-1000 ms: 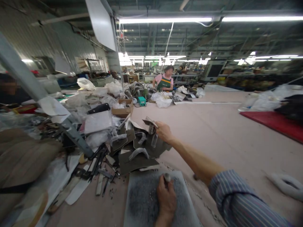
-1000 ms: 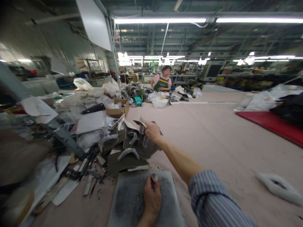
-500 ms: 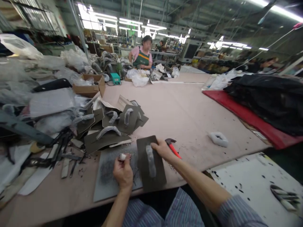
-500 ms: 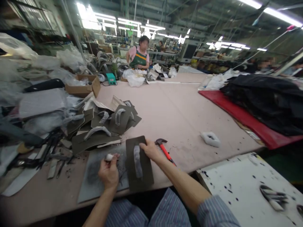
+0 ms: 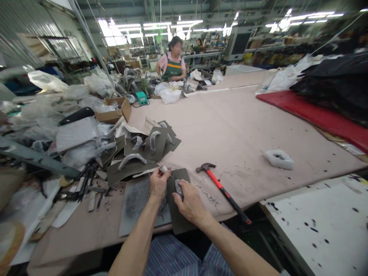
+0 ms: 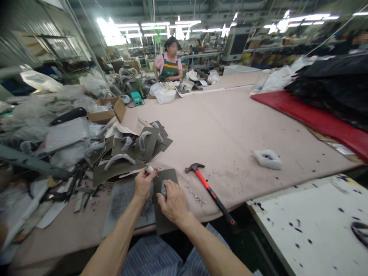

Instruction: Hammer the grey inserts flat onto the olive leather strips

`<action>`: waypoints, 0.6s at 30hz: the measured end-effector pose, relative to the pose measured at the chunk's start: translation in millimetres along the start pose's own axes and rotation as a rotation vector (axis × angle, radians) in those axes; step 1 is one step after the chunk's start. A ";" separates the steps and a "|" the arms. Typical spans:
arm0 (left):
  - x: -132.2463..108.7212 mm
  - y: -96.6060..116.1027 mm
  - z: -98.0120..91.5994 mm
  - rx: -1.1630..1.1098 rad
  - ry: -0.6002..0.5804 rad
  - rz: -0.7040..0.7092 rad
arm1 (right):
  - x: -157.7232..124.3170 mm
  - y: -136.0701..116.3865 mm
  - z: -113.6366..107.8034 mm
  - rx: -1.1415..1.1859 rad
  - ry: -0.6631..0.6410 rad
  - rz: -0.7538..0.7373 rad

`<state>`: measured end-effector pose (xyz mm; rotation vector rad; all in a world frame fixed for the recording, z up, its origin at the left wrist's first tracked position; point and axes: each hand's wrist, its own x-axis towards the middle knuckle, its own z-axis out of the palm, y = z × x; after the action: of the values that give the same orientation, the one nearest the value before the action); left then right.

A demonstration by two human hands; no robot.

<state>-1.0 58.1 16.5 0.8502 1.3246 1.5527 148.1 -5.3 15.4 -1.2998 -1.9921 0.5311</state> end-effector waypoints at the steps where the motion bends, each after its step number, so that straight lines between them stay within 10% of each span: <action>1: 4.4 -1.6 5.3 -0.026 -0.034 -0.013 | -2.2 0.7 4.0 -0.014 0.012 0.007; 18: 8.8 -28.0 11.3 0.204 -0.210 0.078 | -7.1 4.8 0.8 0.040 0.011 0.061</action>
<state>11.7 71.0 -9.3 1.1719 1.3228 1.3597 152.4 -9.7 9.4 -1.3400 -1.9278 0.5886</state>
